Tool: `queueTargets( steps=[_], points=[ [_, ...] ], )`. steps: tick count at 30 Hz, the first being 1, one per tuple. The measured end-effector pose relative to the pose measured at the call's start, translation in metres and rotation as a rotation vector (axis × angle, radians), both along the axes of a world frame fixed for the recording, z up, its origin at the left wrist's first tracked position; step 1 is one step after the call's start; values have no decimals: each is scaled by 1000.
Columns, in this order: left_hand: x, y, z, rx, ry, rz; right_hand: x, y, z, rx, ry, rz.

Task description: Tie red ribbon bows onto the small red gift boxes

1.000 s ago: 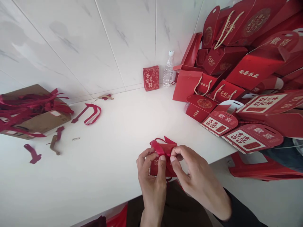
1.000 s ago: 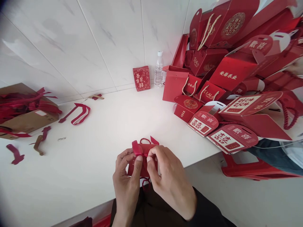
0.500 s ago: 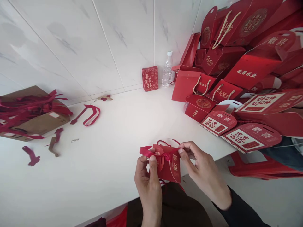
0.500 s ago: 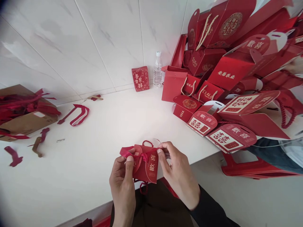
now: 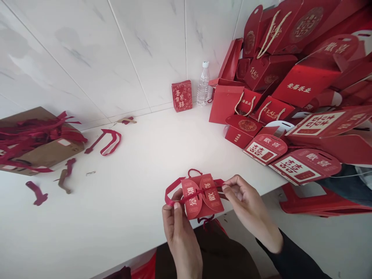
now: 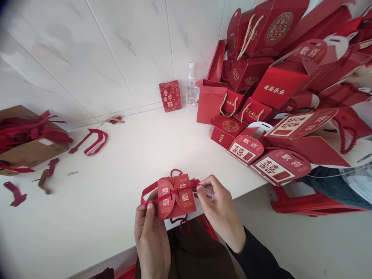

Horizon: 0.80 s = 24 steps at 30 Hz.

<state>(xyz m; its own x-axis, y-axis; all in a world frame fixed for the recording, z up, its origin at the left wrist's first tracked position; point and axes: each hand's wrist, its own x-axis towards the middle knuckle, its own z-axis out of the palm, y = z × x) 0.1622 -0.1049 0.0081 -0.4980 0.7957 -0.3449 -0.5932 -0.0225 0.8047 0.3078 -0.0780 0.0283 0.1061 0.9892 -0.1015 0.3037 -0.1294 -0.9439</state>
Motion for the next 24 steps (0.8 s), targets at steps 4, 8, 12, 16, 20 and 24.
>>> queueTargets(
  steps=[4,8,12,16,20,24],
  points=[
    [-11,2,4,-12,79,-69,3,2,1,-5,88,15],
    [-27,10,17,25,286,-139,4,7,16,61,136,24],
    [-41,30,41,105,484,-279,-5,16,35,171,141,74],
    [-48,55,65,221,637,-419,-17,25,49,313,142,80],
    [-48,72,81,295,760,-455,-24,30,59,354,155,96],
    [-47,73,80,264,822,-478,-27,31,62,282,134,132]
  ],
)
